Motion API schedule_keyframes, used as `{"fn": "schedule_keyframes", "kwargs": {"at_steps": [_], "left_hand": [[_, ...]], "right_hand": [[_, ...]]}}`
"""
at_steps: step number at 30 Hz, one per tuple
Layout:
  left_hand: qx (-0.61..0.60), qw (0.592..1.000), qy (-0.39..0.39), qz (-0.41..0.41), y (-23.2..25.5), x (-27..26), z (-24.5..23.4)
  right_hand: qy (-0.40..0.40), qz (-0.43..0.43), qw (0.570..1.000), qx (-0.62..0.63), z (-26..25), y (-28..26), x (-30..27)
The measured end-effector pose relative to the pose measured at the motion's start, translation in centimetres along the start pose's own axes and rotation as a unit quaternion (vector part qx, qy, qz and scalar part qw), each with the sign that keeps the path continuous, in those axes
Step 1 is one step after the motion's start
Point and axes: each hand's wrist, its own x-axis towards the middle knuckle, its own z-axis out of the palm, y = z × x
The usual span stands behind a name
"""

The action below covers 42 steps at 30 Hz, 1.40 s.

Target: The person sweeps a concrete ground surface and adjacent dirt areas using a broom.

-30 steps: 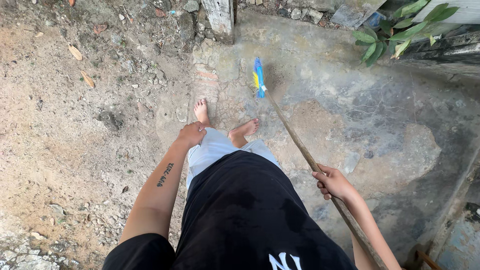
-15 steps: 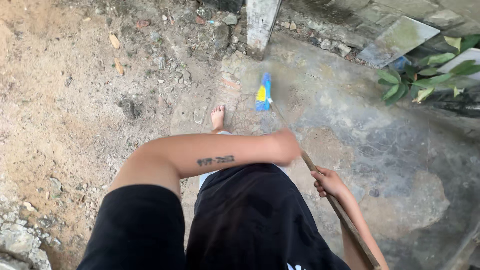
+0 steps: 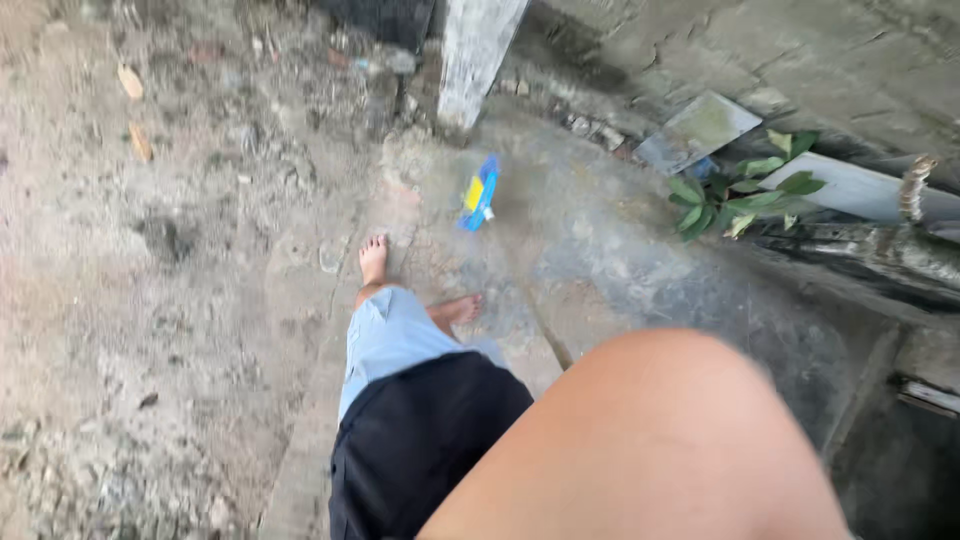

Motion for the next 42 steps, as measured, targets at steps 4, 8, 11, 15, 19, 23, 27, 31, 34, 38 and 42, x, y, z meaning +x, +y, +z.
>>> {"fn": "schedule_keyframes", "kwargs": {"at_steps": [4, 8, 11, 15, 19, 23, 27, 31, 34, 38, 42], "left_hand": [[-0.004, 0.999, -0.02, -0.029, -2.6, -7.3, 0.0], [0.0, 0.989, 0.019, -0.149, -1.0, -8.0, 0.0], [0.0, 0.933, 0.082, -0.35, -8.7, -21.0, -0.3], [-0.069, 0.748, -0.051, -0.658, -9.0, -44.8, 1.8], [-0.155, 0.456, -0.191, -0.855, -0.5, -61.3, 6.6], [-0.305, 0.359, -0.099, -0.876, 6.1, -65.9, 12.1], [-0.326, 0.415, -0.058, -0.848, 5.7, -63.1, 15.1], [-0.293, 0.456, 0.078, -0.837, 1.9, -58.4, 13.3], [-0.117, 0.595, 0.21, -0.767, -0.7, -53.1, 7.3], [-0.109, 0.776, 0.359, -0.507, -1.9, -45.1, -4.3], [-0.161, 0.853, 0.354, -0.347, 0.1, -41.4, -10.8]], "right_hand": [[-0.126, 0.005, 0.989, 0.074, 6.5, 0.2, 1.6], [-0.278, 0.019, 0.951, 0.131, 12.1, -0.6, 6.1], [-0.205, -0.005, 0.978, 0.048, 12.2, -2.9, 9.2], [-0.012, 0.019, 0.998, -0.053, 6.0, -1.9, 6.6], [0.007, 0.036, 0.997, -0.063, 2.3, -1.9, 1.5], [-0.074, 0.003, 0.995, -0.069, 5.5, -4.6, 2.0], [-0.118, -0.012, 0.991, -0.062, 13.6, -9.4, 6.6], [-0.12, -0.093, 0.971, -0.187, 20.3, -13.6, 5.7], [-0.074, -0.161, 0.942, -0.285, 23.4, -15.6, 4.2], [-0.068, -0.216, 0.909, -0.349, 26.2, -18.0, 5.3], [-0.101, -0.167, 0.943, -0.269, 31.0, -20.5, 6.4]]}}
